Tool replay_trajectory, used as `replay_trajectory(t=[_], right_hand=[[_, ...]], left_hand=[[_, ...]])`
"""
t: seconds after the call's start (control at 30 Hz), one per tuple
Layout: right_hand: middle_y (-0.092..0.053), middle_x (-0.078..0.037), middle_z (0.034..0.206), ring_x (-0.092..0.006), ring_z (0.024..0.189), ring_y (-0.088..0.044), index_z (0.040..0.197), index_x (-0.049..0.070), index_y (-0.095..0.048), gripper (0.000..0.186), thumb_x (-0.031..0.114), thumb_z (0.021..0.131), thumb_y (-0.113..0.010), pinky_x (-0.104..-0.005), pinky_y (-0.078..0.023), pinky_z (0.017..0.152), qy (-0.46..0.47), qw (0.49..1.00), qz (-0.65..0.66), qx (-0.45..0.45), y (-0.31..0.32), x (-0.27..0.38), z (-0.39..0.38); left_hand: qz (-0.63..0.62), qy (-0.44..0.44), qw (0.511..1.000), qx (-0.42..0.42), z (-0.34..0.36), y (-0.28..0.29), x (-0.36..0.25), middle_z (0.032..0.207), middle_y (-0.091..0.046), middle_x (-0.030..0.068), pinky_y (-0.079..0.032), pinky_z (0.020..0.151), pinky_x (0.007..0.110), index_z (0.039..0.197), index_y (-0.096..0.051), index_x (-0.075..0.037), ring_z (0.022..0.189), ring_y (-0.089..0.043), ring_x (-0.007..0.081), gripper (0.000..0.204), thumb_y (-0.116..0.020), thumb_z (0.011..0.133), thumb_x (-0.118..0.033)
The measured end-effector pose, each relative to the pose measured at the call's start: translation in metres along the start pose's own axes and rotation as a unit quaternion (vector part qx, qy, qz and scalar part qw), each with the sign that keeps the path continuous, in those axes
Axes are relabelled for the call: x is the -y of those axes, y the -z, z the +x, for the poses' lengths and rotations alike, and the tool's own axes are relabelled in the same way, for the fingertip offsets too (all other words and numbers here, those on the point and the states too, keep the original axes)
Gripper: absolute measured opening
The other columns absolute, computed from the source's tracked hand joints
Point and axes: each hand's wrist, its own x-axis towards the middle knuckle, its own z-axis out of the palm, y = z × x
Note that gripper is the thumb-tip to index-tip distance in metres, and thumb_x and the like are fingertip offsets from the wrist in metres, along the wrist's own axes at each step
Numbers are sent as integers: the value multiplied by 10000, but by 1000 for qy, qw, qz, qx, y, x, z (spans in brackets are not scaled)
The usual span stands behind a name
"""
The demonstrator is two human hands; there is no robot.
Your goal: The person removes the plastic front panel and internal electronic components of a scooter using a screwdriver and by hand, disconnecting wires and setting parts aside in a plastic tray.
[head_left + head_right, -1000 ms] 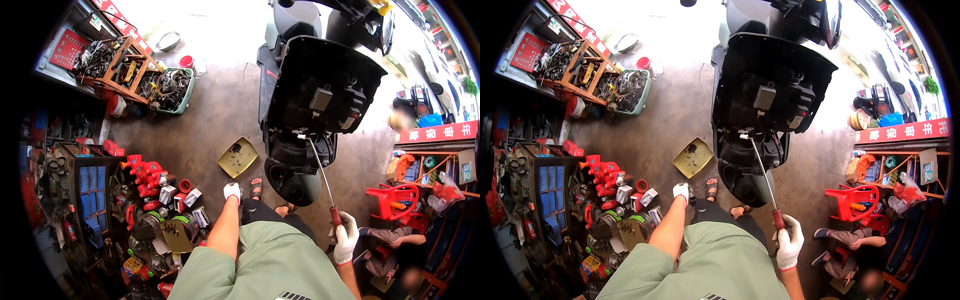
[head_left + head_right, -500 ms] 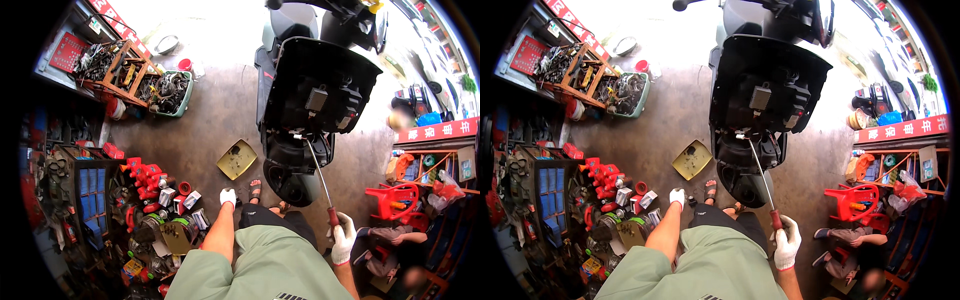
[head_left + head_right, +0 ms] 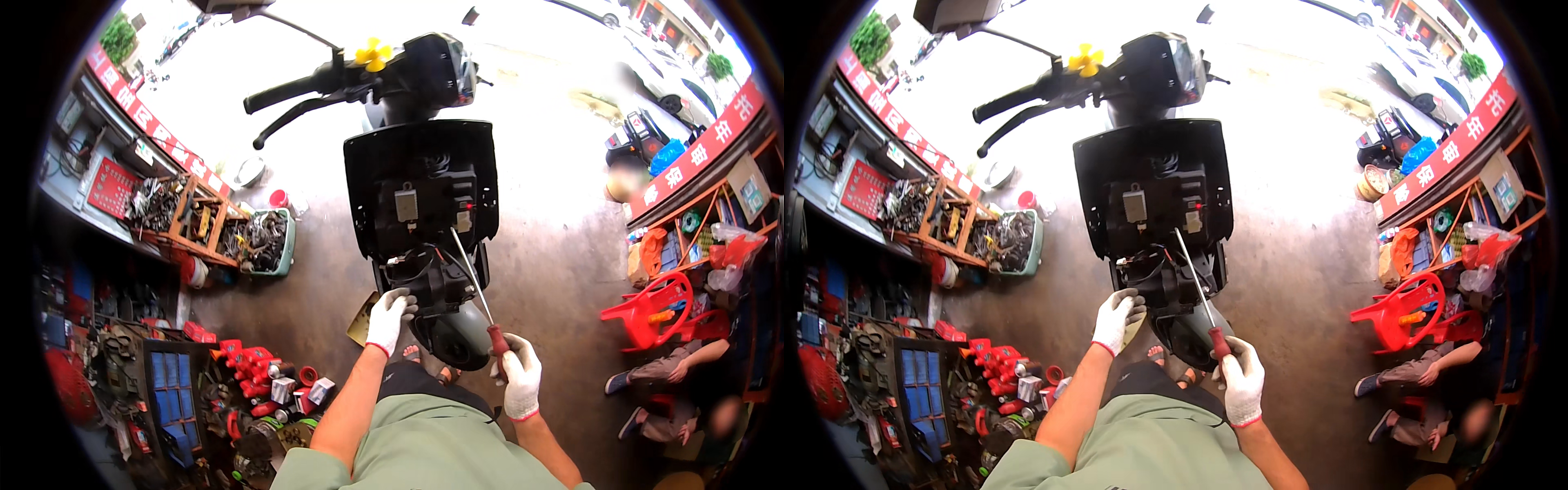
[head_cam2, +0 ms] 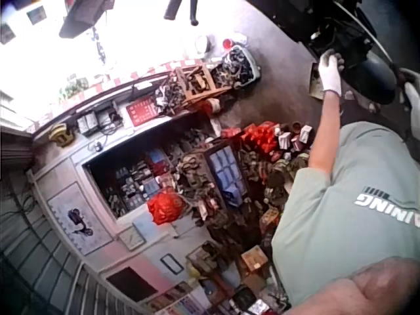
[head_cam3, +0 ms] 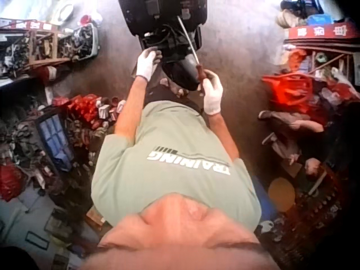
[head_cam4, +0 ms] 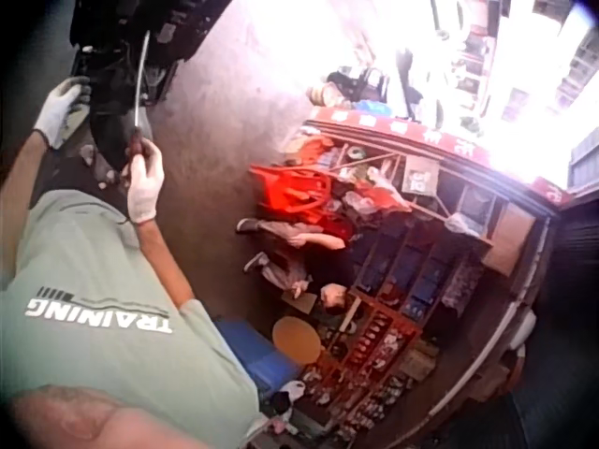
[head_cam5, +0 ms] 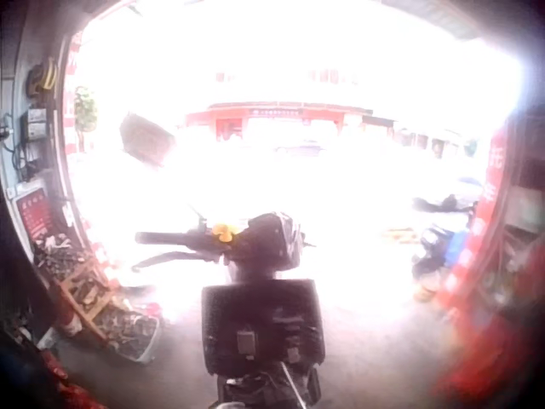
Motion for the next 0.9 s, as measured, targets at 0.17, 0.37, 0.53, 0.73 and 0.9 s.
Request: replay_trajectory(t=[0.17, 0.37, 0.53, 0.73, 0.9], right_hand=[[-630, -133, 1067, -87, 648, -558, 1278, -52, -516, 375, 40, 917, -564, -237, -493, 557, -28, 997, 75, 12, -3, 9, 10], [-587, -139, 1201, -107, 783, -610, 1352, -36, -492, 517, -2, 845, -587, -248, -526, 642, 72, 997, 7, -23, -5, 5, 16], [-625, -77, 1004, -55, 630, -537, 1338, -30, -503, 459, -17, 885, -580, -218, -472, 558, 54, 998, 14, -34, -21, 41, 27], [-620, -55, 941, -47, 599, -510, 1343, -26, -498, 446, -22, 901, -556, -203, -435, 513, 88, 994, 1, -65, -57, 73, 58], [-624, -74, 1021, -50, 619, -507, 1340, -28, -502, 442, -23, 903, -564, -210, -448, 548, 91, 991, 8, -92, -83, 83, 79]], left_hand=[[18, -18, 996, 89, -7, -78, -47, 1069, -675, 104, -543, 800, 271, 1289, -537, 2, 914, -668, 156, 309, -502, 1027, -160], [-4, -22, 987, 161, 4, -142, -79, 1075, -679, 85, -536, 806, 290, 1325, -537, -27, 896, -666, 153, 344, -473, 1041, -211], [-48, -38, 985, 162, 32, -160, -106, 979, -685, 65, -519, 712, 258, 1255, -571, -26, 782, -638, 119, 286, -523, 1017, -177], [-104, -46, 978, 173, 72, -167, -148, 930, -683, 53, -542, 699, 257, 1214, -604, -38, 758, -640, 113, 246, -547, 1010, -163], [-116, -48, 976, 178, 90, -166, -176, 920, -675, 44, -540, 688, 253, 1192, -626, -47, 749, -632, 106, 229, -555, 1008, -165]])
